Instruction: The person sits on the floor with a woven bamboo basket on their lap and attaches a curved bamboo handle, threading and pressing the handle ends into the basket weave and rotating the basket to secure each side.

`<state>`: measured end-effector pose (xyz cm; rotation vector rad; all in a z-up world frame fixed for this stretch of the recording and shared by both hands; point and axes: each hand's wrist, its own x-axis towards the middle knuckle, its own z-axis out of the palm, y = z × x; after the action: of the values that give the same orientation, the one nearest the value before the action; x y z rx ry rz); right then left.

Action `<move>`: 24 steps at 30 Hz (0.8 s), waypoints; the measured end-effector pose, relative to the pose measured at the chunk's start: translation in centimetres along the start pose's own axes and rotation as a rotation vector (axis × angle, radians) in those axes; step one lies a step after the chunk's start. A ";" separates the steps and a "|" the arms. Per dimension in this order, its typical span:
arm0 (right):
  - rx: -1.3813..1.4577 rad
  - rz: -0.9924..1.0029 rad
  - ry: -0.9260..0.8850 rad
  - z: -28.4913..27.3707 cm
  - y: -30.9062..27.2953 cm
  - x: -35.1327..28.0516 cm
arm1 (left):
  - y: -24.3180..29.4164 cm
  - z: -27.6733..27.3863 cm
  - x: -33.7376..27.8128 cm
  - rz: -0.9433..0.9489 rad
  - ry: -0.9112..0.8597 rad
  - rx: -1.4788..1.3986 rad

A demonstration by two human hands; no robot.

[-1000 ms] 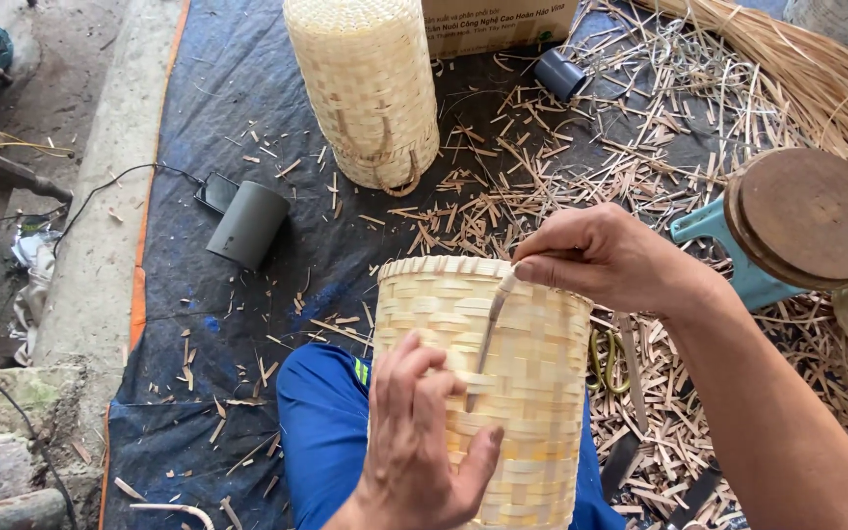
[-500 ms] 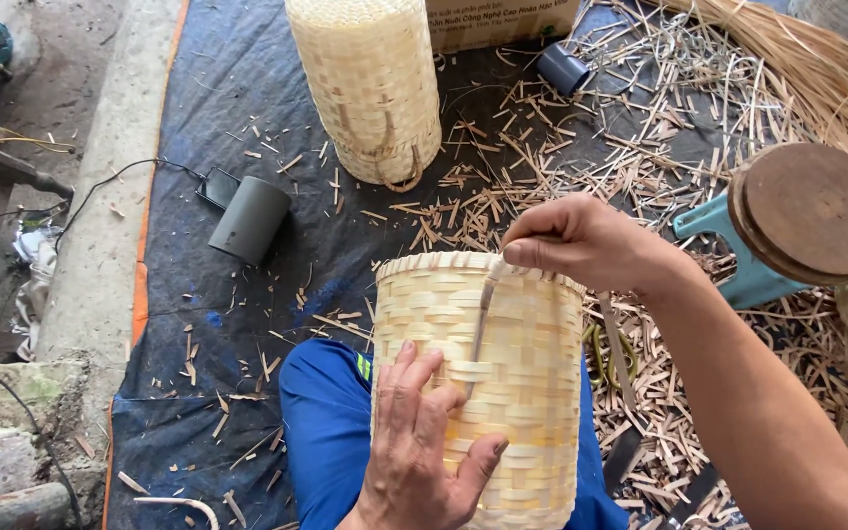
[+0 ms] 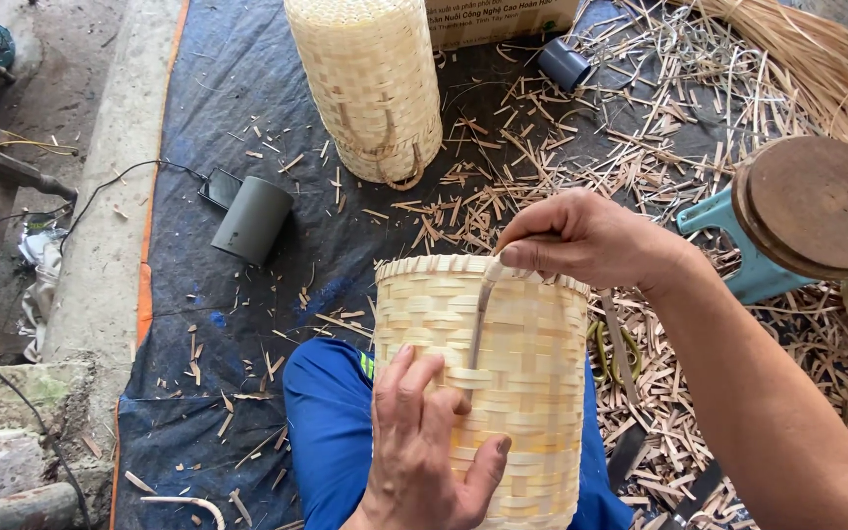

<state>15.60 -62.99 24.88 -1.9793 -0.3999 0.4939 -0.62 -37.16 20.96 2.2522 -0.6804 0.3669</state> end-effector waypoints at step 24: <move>0.093 -0.300 0.001 1.7 1.8 -0.2 | -10.1 -3.7 10.2 -0.114 -0.118 -0.368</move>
<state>14.66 -62.51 22.63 -1.7906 -0.6499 0.3148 13.27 -32.22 22.22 1.9592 -0.6197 0.0463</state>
